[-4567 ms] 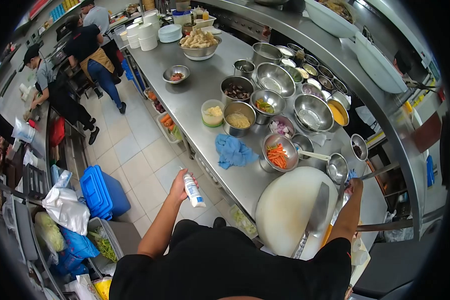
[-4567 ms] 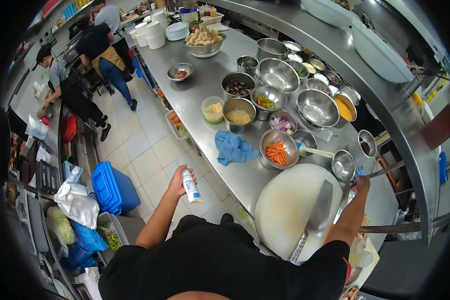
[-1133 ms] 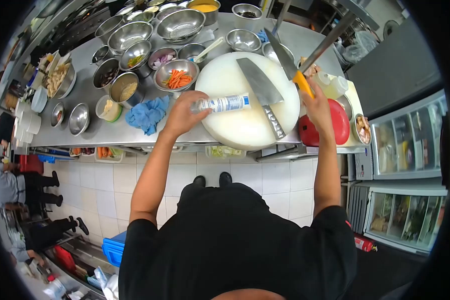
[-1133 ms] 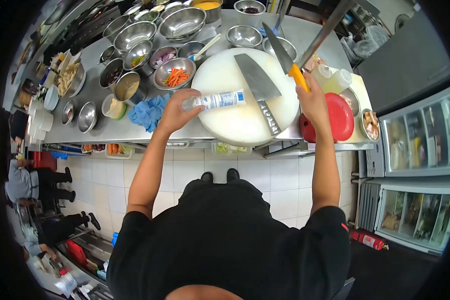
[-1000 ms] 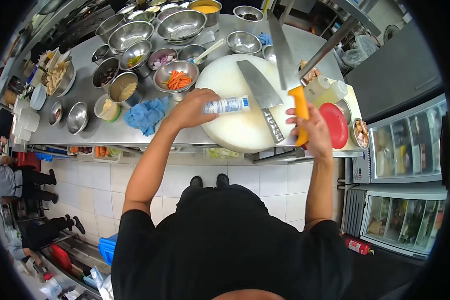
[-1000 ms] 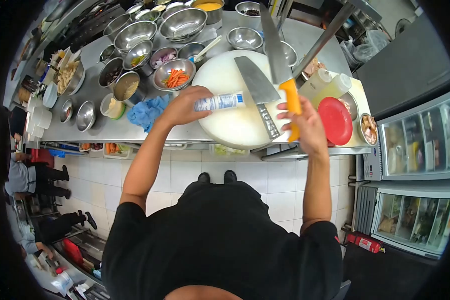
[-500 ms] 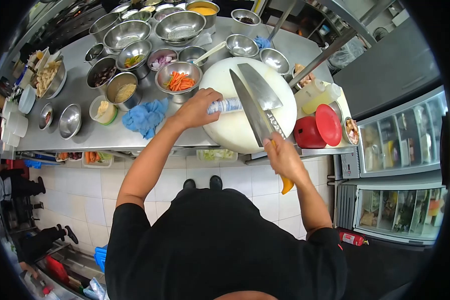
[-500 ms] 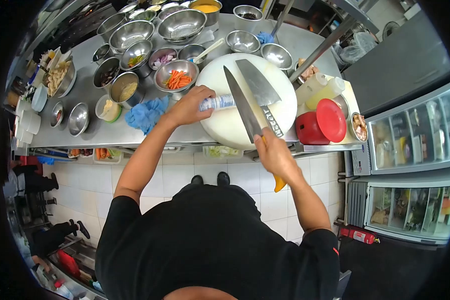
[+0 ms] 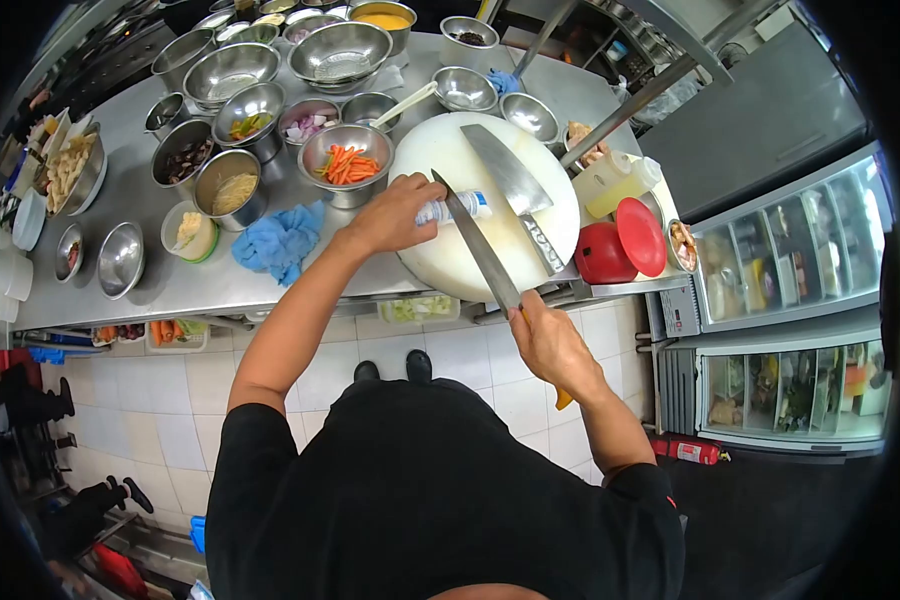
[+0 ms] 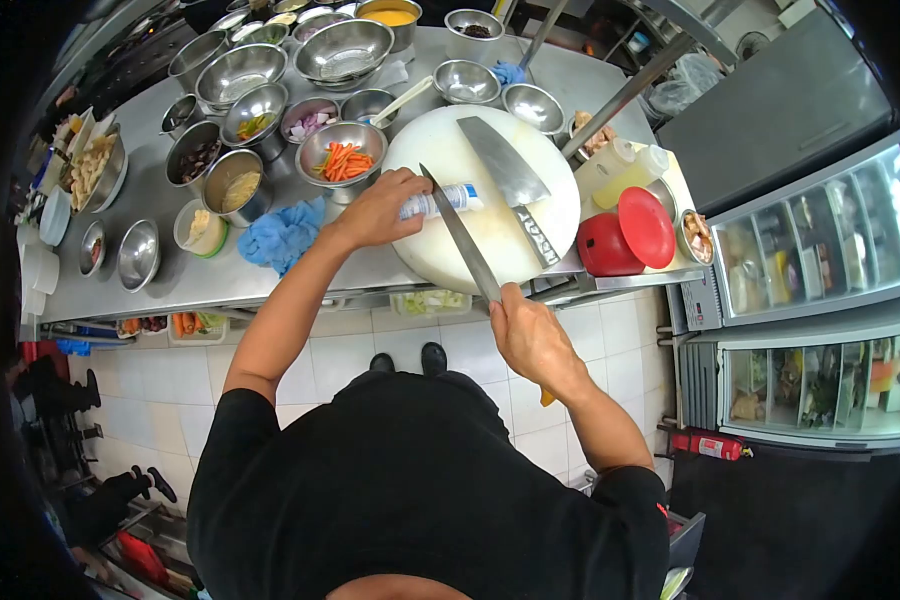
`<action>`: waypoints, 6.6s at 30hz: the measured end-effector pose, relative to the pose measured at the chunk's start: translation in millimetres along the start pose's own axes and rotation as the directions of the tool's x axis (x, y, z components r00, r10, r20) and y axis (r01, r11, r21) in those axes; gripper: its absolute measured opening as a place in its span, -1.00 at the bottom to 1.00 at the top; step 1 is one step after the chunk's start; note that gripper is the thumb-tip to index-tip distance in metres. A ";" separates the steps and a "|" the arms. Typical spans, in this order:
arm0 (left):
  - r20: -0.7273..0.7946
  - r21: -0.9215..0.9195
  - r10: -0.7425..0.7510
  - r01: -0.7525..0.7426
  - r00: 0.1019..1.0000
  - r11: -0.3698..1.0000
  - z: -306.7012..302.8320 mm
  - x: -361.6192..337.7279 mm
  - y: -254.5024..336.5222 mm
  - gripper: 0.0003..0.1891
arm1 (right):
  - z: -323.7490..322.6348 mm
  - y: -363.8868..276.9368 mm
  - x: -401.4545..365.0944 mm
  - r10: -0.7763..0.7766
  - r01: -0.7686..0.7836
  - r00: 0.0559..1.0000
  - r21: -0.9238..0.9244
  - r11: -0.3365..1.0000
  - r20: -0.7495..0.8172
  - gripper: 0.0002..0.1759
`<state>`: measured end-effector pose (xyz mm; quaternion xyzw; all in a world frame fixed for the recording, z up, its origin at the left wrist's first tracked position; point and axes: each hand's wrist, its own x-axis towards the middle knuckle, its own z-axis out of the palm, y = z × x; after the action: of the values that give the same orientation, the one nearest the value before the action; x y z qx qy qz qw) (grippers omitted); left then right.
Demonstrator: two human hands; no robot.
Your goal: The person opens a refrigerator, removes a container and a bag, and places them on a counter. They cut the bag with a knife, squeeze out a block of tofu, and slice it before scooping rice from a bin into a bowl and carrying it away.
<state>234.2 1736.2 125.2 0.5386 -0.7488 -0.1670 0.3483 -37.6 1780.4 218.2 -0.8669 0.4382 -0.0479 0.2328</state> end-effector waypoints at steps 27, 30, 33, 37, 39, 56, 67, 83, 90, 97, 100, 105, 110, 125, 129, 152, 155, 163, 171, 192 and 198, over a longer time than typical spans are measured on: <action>0.036 -0.047 0.032 -0.031 0.999 0.998 -0.3 4.8 -8.9 -0.63 | 44.8 -20.8 118.1 0.067 -0.071 0.997 -0.125 0.990 -0.037 -0.76; 0.013 -0.041 0.026 -0.025 1.000 0.999 0.2 3.7 -9.2 -0.63 | 52.2 -21.2 126.8 0.068 -0.076 0.996 -0.155 0.985 -0.057 -0.77; -0.006 -0.040 0.030 -0.030 1.000 0.999 2.6 1.8 -11.8 -0.62 | 49.6 -21.3 118.1 0.101 -0.102 0.995 -0.169 0.980 -0.016 -0.78; -0.041 -0.072 -0.014 0.011 0.999 0.997 3.4 -1.1 -17.3 -0.61 | 45.3 -9.7 76.8 0.194 -0.166 0.972 -0.200 0.966 0.129 -0.81; -0.078 -0.046 -0.019 0.016 0.997 0.999 3.2 -2.8 -16.5 -0.64 | 35.1 -9.6 48.4 0.192 -0.163 0.968 -0.177 0.971 0.160 -0.80; -0.199 -0.191 -0.402 0.367 0.894 0.910 5.9 -38.1 2.6 -0.33 | -61.5 37.7 -34.8 0.327 -0.373 0.928 0.440 0.817 0.181 -0.70; -0.192 -0.817 -0.589 0.204 0.785 0.539 13.0 -82.2 23.8 -0.37 | -15.8 143.7 114.8 0.103 -0.174 0.909 -0.143 0.974 -0.404 -0.67; -0.521 -0.828 -0.810 -0.391 0.270 0.402 38.6 -151.9 98.9 -0.66 | 152.2 -34.5 63.9 -0.437 -0.114 0.843 0.898 0.424 0.313 -0.67; -0.394 -0.856 -0.919 -0.355 -0.019 0.375 66.4 -248.8 153.2 -0.79 | 194.4 -70.3 70.5 -0.618 -0.452 0.585 0.844 0.289 0.525 -0.72; -0.397 -0.733 -0.880 -0.487 -0.260 0.475 117.8 -316.8 221.4 -0.70 | 238.2 -116.7 18.6 -0.644 -0.242 0.220 0.681 0.691 0.733 -0.72; -0.431 -0.674 -0.837 -0.496 -0.337 0.547 137.5 -326.9 253.4 -0.70 | 244.0 -138.1 -12.2 -0.988 0.710 0.046 0.691 0.134 0.144 -0.73; -0.535 -0.464 -0.717 -0.555 -0.447 0.691 190.2 -352.3 298.7 -0.61 | 207.9 -166.3 -93.9 -0.962 0.575 -0.236 0.818 -0.024 0.138 -0.73; -0.656 -0.242 -0.539 -0.531 -0.527 0.813 245.5 -357.7 364.8 -0.50 | 209.8 -154.4 -175.9 -0.727 0.067 -0.596 0.924 0.376 0.340 -0.74; -0.381 0.115 -0.205 -0.266 -0.902 0.957 493.9 -312.3 544.7 -0.62 | 207.6 24.7 -427.3 -0.546 0.275 -0.829 0.938 -0.213 0.119 -0.71; -0.343 0.167 -0.134 -0.201 -0.930 0.965 535.7 -295.4 583.2 -0.63 | 189.9 68.0 -473.9 -0.466 0.232 -0.879 0.945 -0.231 0.102 -0.69; -0.401 0.489 0.184 -0.040 -0.897 0.871 619.2 -295.7 620.6 -0.43 | 101.3 113.5 -569.3 -0.154 0.145 -0.970 0.953 0.266 0.190 -0.84; -0.472 0.521 0.185 -0.104 -0.862 0.847 606.6 -302.0 621.4 -0.44 | 113.8 98.2 -574.4 -0.130 0.196 -0.948 0.854 0.482 0.291 -0.87; -0.420 0.546 0.078 -0.184 -0.904 0.817 564.7 -347.0 601.4 -0.51 | 155.8 33.1 -551.2 -0.286 0.102 -0.864 0.699 0.708 0.415 -0.84; -0.535 0.506 0.054 -0.269 -0.843 0.820 506.6 -411.6 559.4 -0.45 | 221.0 -62.8 -527.0 -0.508 0.076 -0.684 0.744 0.664 0.523 -0.77; -0.491 -0.052 -0.786 -0.889 -0.374 0.455 319.3 -501.8 346.0 -0.45 | 173.1 -208.1 -112.0 -0.782 0.720 -0.351 0.682 0.126 0.515 -0.59; -0.405 -0.443 -0.906 -0.893 0.123 0.077 231.6 -474.6 251.1 -0.44 | -14.2 -57.9 1.8 -0.838 0.757 0.543 0.399 0.517 0.055 -0.83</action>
<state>-17.5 2236.7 -42.5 0.0517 0.1128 -0.2082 0.9702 2.1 1803.2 256.4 -0.9174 -0.0591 -0.1168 0.3758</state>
